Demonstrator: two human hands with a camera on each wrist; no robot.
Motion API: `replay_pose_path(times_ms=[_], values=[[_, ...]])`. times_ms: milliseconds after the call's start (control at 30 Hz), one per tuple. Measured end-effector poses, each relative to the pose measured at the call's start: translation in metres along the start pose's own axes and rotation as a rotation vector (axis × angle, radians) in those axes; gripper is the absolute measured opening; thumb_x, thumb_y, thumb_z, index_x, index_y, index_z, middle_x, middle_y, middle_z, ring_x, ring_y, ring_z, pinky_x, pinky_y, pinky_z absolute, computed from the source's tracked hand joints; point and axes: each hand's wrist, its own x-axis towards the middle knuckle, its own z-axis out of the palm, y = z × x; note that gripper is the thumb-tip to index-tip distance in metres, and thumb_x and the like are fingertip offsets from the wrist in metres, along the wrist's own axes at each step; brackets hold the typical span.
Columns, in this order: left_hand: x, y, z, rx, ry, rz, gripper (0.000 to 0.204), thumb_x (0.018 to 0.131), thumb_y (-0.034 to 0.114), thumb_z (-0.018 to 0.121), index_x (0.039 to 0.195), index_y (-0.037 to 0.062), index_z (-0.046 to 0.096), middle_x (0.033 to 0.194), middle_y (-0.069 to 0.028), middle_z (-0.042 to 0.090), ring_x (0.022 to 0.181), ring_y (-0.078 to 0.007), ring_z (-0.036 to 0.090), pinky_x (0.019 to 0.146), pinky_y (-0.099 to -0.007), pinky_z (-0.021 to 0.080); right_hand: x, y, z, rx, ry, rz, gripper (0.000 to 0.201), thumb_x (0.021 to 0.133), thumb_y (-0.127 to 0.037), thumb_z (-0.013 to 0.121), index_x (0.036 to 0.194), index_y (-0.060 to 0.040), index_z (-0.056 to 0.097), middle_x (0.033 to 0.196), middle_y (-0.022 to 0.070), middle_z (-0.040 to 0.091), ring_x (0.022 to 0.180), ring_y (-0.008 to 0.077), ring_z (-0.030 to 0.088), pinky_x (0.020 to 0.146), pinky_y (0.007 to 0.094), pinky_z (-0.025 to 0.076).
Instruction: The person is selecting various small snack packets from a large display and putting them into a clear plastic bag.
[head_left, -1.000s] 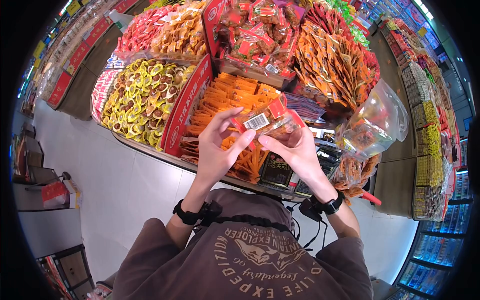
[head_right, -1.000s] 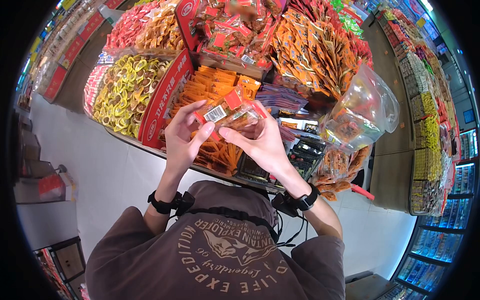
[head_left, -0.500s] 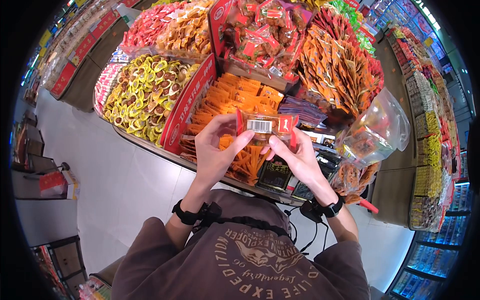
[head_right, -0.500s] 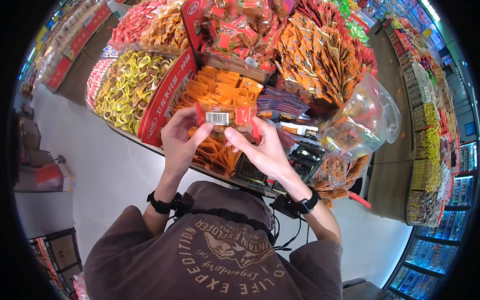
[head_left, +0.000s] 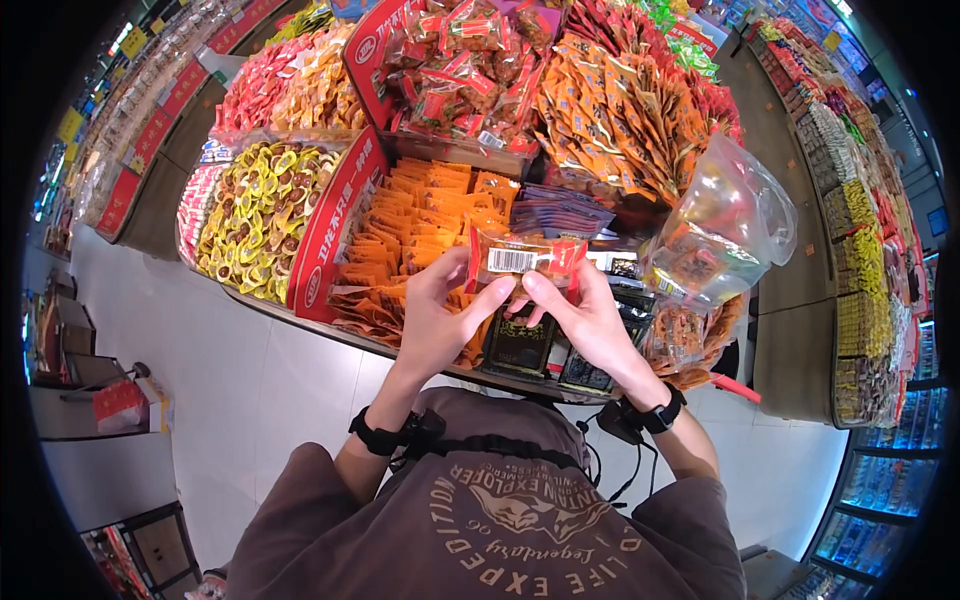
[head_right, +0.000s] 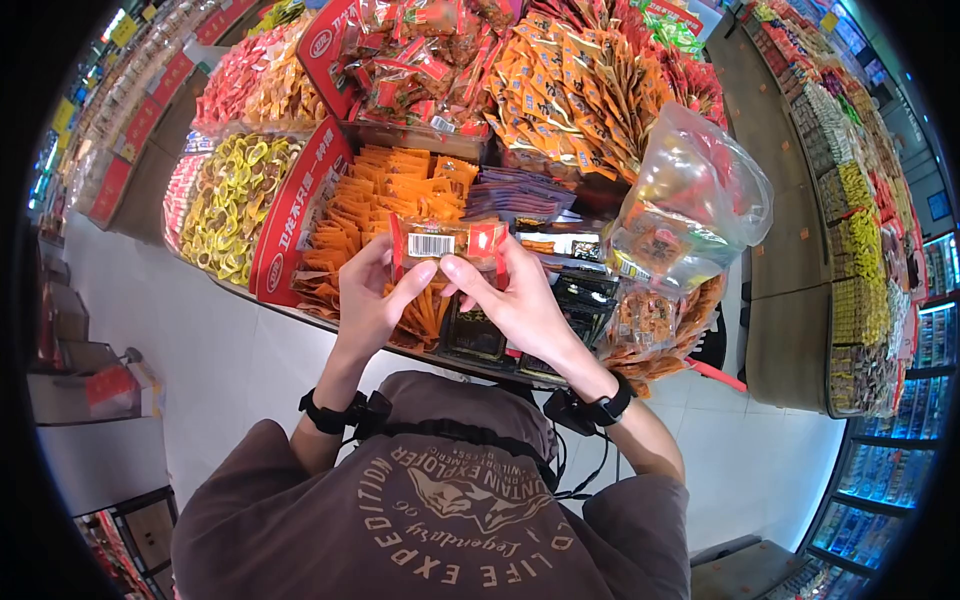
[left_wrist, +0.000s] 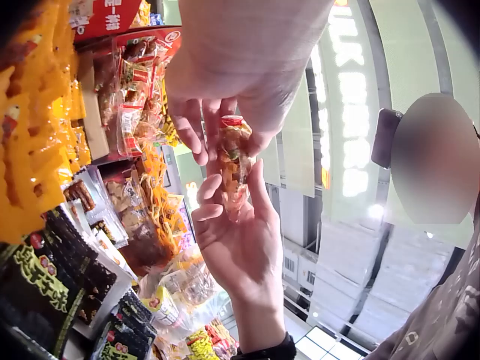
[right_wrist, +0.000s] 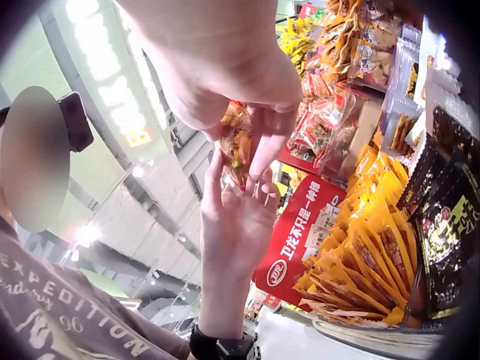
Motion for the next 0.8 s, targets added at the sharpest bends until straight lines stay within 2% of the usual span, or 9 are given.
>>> replay_pose_path(times_ms=[100, 233, 267, 300, 367, 400, 500, 633, 800], values=[[0.001, 0.006, 0.014, -0.013, 0.020, -0.005, 0.032, 0.085, 0.009, 0.074, 0.113, -0.0039, 0.063, 0.102, -0.0074, 0.068, 0.095, -0.0115, 0.063, 0.087, -0.0281, 0.048, -0.005, -0.011, -0.010, -0.233, 0.055, -0.065, 0.035, 0.095, -0.022, 0.068, 0.118, 0.0003, 0.054, 0.096, 0.0062, 0.068, 0.075, 0.0105, 0.067, 0.064, 0.0257, 0.054], [0.005, 0.007, 0.030, 0.049, 0.034, 0.045, 0.028, 0.084, 0.006, 0.075, 0.109, -0.0018, 0.065, 0.105, -0.0075, 0.069, 0.097, -0.0119, 0.063, 0.083, -0.0260, 0.048, -0.007, -0.025, -0.025, -0.250, 0.046, -0.182, 0.034, 0.090, -0.013, 0.072, 0.118, -0.0006, 0.057, 0.096, 0.0059, 0.070, 0.082, 0.0104, 0.068, 0.072, 0.0263, 0.056], [0.007, 0.007, 0.034, 0.050, 0.034, 0.090, 0.029, 0.081, 0.004, 0.075, 0.108, -0.0011, 0.065, 0.107, -0.0083, 0.068, 0.100, -0.0131, 0.063, 0.084, -0.0262, 0.047, -0.009, -0.030, -0.029, -0.285, 0.043, -0.197, 0.034, 0.087, -0.006, 0.073, 0.117, -0.0009, 0.058, 0.105, 0.0080, 0.069, 0.095, 0.0130, 0.067, 0.084, 0.0283, 0.055], [0.008, 0.007, 0.039, 0.050, 0.033, 0.133, 0.030, 0.079, 0.002, 0.076, 0.107, -0.0003, 0.066, 0.110, -0.0092, 0.068, 0.103, -0.0143, 0.062, 0.085, -0.0264, 0.047, -0.011, -0.030, -0.034, -0.284, 0.045, -0.195, 0.034, 0.087, -0.006, 0.073, 0.117, -0.0009, 0.058, 0.105, 0.0080, 0.069, 0.095, 0.0130, 0.067, 0.084, 0.0283, 0.055], [0.009, 0.002, 0.046, 0.063, 0.012, 0.166, 0.030, 0.076, 0.000, 0.076, 0.105, 0.0004, 0.067, 0.113, -0.0097, 0.068, 0.106, -0.0163, 0.062, 0.088, -0.0279, 0.046, -0.014, -0.030, -0.045, -0.339, 0.014, -0.305, 0.037, 0.083, -0.001, 0.074, 0.117, -0.0006, 0.058, 0.114, 0.0094, 0.066, 0.108, 0.0152, 0.063, 0.093, 0.0308, 0.051], [0.011, 0.000, 0.049, 0.076, -0.005, 0.204, 0.031, 0.073, -0.002, 0.076, 0.103, 0.0012, 0.068, 0.115, -0.0102, 0.068, 0.109, -0.0183, 0.061, 0.091, -0.0293, 0.045, -0.016, -0.032, -0.050, -0.250, -0.005, -0.278, 0.038, 0.079, 0.003, 0.075, 0.114, -0.0014, 0.061, 0.121, 0.0104, 0.064, 0.115, 0.0178, 0.060, 0.097, 0.0325, 0.049], [0.014, -0.004, 0.062, 0.093, -0.055, 0.265, 0.032, 0.069, -0.005, 0.076, 0.099, 0.0026, 0.069, 0.114, -0.0090, 0.068, 0.110, -0.0210, 0.061, 0.094, -0.0317, 0.044, -0.021, -0.028, -0.066, -0.300, 0.016, -0.298, 0.036, 0.077, 0.005, 0.075, 0.111, -0.0027, 0.063, 0.120, 0.0110, 0.064, 0.113, 0.0205, 0.061, 0.097, 0.0334, 0.049], [0.018, -0.004, 0.081, 0.097, -0.074, 0.272, 0.030, 0.068, -0.004, 0.076, 0.097, 0.0038, 0.069, 0.114, -0.0086, 0.069, 0.109, -0.0219, 0.060, 0.096, -0.0339, 0.043, -0.028, -0.027, -0.083, -0.317, 0.044, -0.312, 0.033, 0.076, 0.007, 0.074, 0.105, -0.0053, 0.066, 0.121, 0.0094, 0.064, 0.111, 0.0199, 0.061, 0.088, 0.0308, 0.050], [0.022, -0.007, 0.102, 0.132, -0.084, 0.292, 0.025, 0.069, -0.004, 0.077, 0.090, 0.0043, 0.066, 0.111, -0.0092, 0.069, 0.107, -0.0214, 0.061, 0.096, -0.0352, 0.045, -0.035, -0.034, -0.101, -0.340, 0.068, -0.355, 0.030, 0.074, 0.010, 0.071, 0.100, -0.0054, 0.067, 0.120, 0.0093, 0.066, 0.110, 0.0215, 0.060, 0.087, 0.0316, 0.048]])
